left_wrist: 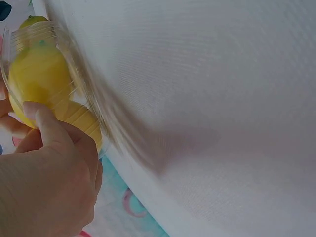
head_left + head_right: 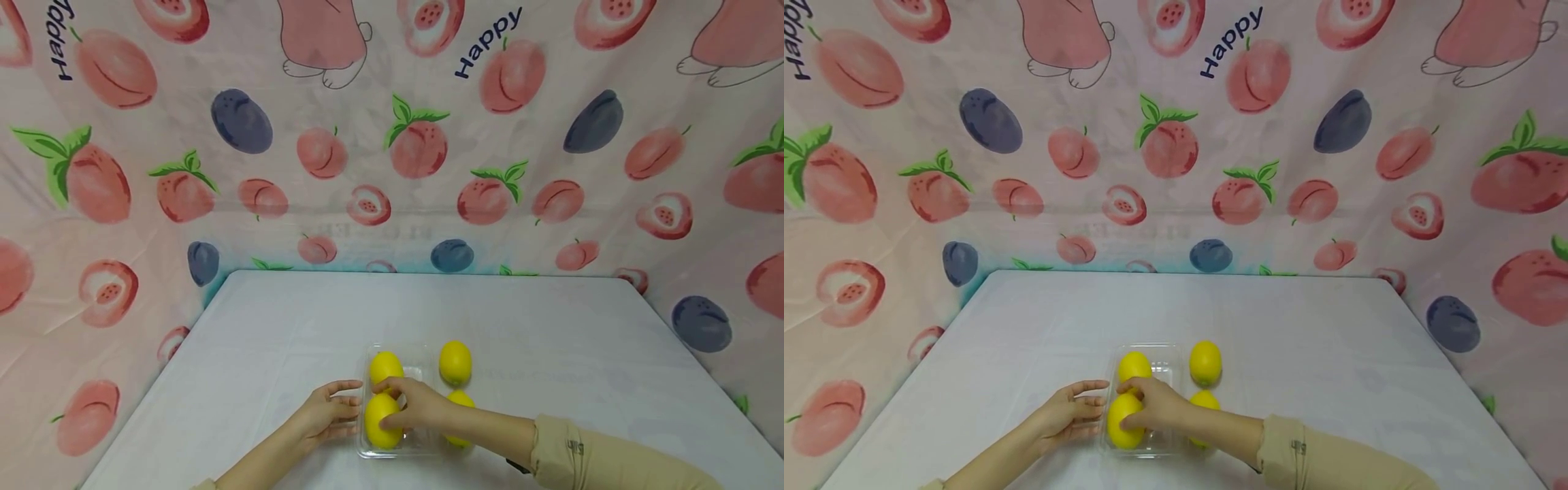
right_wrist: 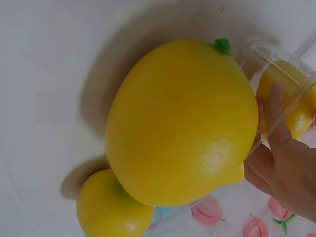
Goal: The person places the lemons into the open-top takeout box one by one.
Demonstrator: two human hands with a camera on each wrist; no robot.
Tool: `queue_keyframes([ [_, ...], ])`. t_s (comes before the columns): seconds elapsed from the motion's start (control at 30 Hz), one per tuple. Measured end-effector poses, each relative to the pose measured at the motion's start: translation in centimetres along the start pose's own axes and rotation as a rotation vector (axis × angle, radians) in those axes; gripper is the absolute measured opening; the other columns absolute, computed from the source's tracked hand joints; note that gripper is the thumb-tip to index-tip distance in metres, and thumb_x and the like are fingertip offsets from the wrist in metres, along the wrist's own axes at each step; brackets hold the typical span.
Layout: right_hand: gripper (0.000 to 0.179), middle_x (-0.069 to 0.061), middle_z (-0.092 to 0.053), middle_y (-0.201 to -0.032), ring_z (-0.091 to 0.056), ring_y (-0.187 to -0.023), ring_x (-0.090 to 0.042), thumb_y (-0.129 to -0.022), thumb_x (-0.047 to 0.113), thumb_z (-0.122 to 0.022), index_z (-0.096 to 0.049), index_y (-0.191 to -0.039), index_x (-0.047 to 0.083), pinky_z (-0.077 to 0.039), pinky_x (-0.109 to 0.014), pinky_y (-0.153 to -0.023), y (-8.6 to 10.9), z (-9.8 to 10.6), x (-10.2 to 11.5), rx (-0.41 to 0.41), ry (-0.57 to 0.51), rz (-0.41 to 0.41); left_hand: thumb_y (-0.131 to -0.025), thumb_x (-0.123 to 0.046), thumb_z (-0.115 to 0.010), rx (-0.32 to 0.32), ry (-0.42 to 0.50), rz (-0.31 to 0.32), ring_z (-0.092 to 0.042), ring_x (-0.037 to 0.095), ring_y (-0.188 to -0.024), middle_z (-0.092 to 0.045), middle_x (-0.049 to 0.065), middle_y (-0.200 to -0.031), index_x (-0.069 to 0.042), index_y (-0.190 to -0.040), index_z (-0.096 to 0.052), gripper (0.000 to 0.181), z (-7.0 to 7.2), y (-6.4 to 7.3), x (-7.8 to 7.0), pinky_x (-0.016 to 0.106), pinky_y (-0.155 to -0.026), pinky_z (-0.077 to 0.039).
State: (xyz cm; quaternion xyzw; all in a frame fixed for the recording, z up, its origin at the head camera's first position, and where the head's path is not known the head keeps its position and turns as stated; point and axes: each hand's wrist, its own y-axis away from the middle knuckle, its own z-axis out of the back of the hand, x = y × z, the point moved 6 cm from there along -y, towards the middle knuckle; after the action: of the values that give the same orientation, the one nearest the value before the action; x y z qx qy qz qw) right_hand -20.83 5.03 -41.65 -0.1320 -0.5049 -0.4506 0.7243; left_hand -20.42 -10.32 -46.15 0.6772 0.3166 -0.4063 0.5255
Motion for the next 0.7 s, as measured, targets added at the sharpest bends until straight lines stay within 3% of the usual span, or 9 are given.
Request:
queue_keyframes([
  [0.17,0.048,-0.012,-0.057,-0.106,-0.055,-0.077,-0.018,-0.082,0.006,-0.069,-0.054,-0.127,0.001,-0.057,-0.029,-0.067,0.29,0.18,0.21,0.002,0.030,0.018,-0.088,0.005,-0.057,-0.006,-0.006,-0.003,-0.059,0.009,-0.073,-0.060,0.002,-0.091,0.000,-0.134,-0.042,0.049,-0.05,0.00,-0.21,0.027,-0.067,-0.059],
  [0.47,0.046,-0.012,-0.055,-0.120,-0.054,-0.099,-0.026,-0.084,0.011,-0.068,-0.053,-0.127,0.007,-0.052,-0.046,-0.088,0.89,0.29,0.01,0.057,0.012,-0.003,-0.088,0.004,-0.057,-0.005,-0.007,-0.003,-0.059,0.010,-0.073,-0.060,0.002,-0.092,0.001,-0.135,-0.041,0.050,-0.04,0.09,-0.20,0.027,-0.068,-0.059],
  [0.7,0.046,-0.013,-0.055,-0.124,-0.054,-0.103,-0.027,-0.084,0.011,-0.067,-0.053,-0.128,0.008,-0.051,-0.048,-0.089,0.98,0.23,-0.28,0.066,0.006,-0.011,-0.087,0.003,-0.061,-0.016,-0.018,0.008,-0.059,0.010,-0.074,-0.060,0.002,-0.093,0.000,-0.135,-0.042,0.052,0.05,0.10,0.06,0.027,-0.069,-0.059],
])
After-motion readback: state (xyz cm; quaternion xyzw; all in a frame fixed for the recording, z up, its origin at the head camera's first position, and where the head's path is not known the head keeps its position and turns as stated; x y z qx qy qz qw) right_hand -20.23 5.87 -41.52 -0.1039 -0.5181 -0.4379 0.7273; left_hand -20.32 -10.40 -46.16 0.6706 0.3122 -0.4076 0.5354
